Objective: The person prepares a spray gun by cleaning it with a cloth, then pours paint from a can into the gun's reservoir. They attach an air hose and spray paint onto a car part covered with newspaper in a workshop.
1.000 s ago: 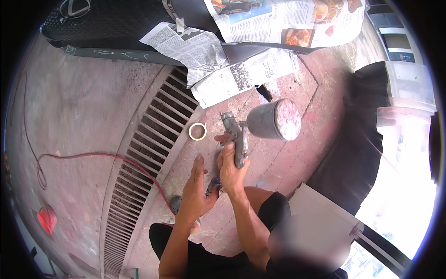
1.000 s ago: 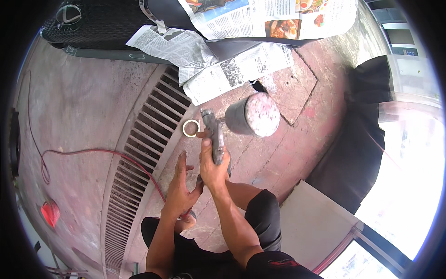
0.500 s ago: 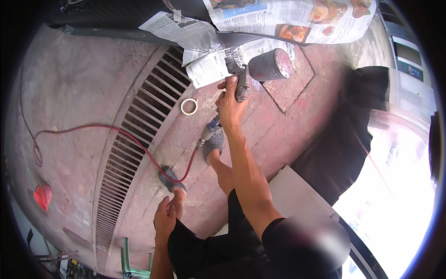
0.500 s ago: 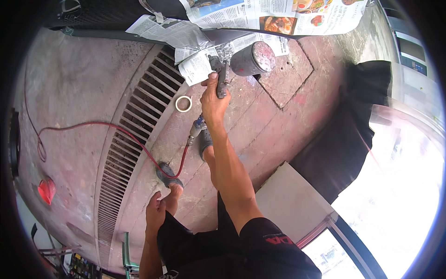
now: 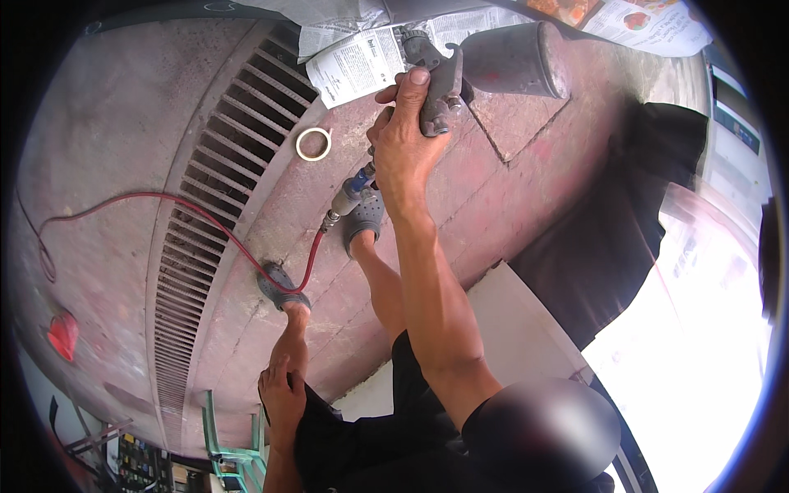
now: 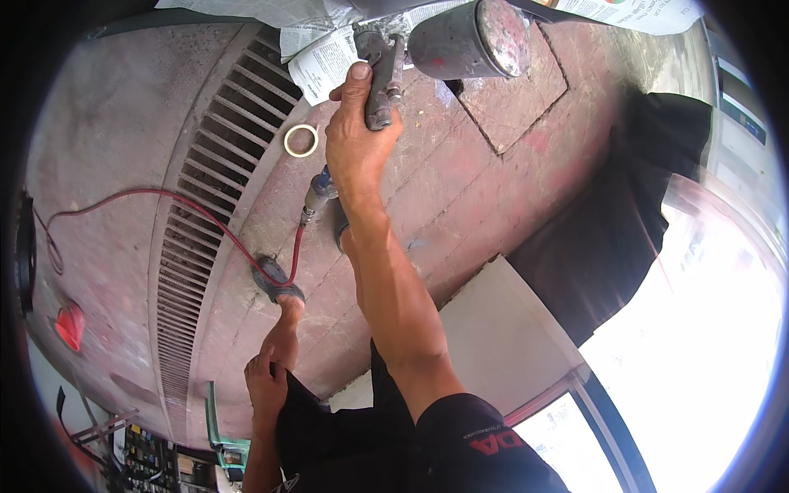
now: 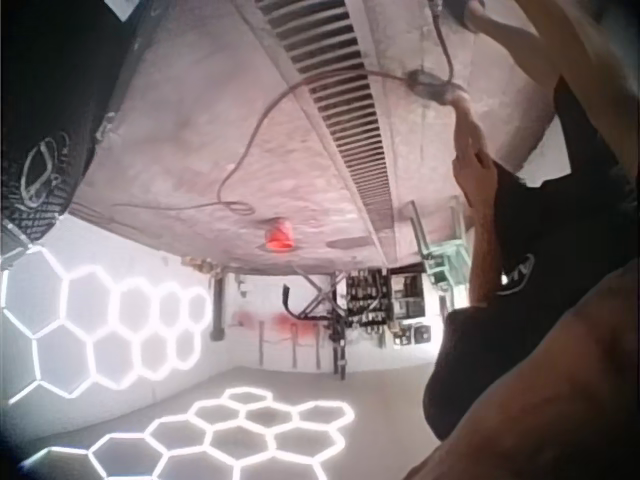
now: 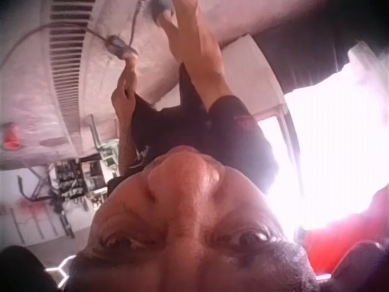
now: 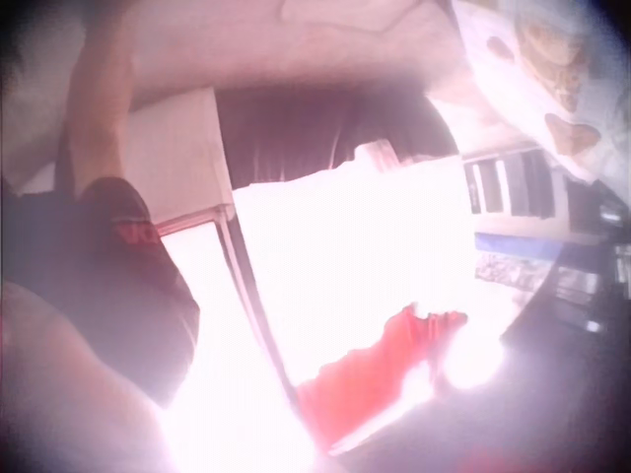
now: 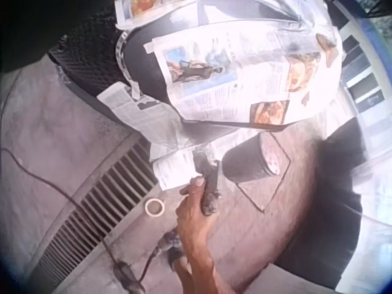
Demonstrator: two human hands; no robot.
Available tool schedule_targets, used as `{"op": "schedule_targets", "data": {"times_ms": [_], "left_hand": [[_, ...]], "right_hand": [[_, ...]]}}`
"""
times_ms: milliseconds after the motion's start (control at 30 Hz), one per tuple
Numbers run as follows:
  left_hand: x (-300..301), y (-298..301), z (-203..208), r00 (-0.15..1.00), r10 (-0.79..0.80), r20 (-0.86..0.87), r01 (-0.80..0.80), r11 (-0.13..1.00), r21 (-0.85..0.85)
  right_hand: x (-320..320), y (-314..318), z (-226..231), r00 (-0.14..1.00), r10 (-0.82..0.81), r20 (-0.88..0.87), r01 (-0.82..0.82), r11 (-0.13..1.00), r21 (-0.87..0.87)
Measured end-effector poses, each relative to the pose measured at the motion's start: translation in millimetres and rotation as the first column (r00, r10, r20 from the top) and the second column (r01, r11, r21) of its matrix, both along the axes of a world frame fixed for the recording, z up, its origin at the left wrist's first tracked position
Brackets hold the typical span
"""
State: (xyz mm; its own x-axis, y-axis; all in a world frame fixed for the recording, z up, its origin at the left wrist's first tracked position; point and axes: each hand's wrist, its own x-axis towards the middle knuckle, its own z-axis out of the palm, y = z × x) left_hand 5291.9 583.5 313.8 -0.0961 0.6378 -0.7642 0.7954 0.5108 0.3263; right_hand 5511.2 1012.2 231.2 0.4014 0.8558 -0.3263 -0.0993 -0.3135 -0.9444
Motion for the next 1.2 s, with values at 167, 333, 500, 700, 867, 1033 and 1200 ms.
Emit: {"op": "schedule_targets", "data": {"times_ms": [167, 333, 500, 700, 867, 1033, 1200], "left_hand": [[5.1, -4.4, -10.5, 1.0, 0.027, -0.004, -0.027, 0.999, -0.019], [9.7, -8.8, -12.6, 0.998, 0.041, -0.04, -0.041, 0.999, -0.016], [16.4, -5.9, -14.2, 0.996, 0.082, -0.025, -0.082, 0.997, -0.006], [40.4, 32.3, 37.2, 0.925, 0.347, 0.154, -0.373, 0.907, 0.198], [35.9, 105.3, 125.1, 0.906, 0.246, 0.344, -0.366, 0.862, 0.349], [-42.9, 68.5, 207.5, 0.726, 0.438, 0.53, -0.666, 0.64, 0.383], [-136.1, 28.6, 235.0, -0.046, 0.231, 0.972, -0.998, 0.04, -0.056]], "right_hand": [[0.3, -5.1, -1.0, 0.998, 0.056, -0.027, -0.054, 0.995, 0.085], [4.8, 3.0, -28.9, 0.999, -0.034, -0.022, 0.035, 0.998, 0.045], [24.8, 10.7, -47.7, 0.991, -0.133, -0.036, 0.133, 0.991, 0.001], [-0.1, -65.2, 44.2, 0.996, 0.007, 0.091, -0.002, 0.998, -0.064], [-59.1, -165.3, 187.1, 0.896, 0.374, 0.239, -0.373, 0.926, -0.054], [-148.2, -264.4, 299.8, 0.246, 0.891, 0.381, -0.95, 0.299, -0.086], [-299.8, -275.4, 408.5, -0.249, 0.861, 0.443, -0.967, -0.194, -0.166]]}}
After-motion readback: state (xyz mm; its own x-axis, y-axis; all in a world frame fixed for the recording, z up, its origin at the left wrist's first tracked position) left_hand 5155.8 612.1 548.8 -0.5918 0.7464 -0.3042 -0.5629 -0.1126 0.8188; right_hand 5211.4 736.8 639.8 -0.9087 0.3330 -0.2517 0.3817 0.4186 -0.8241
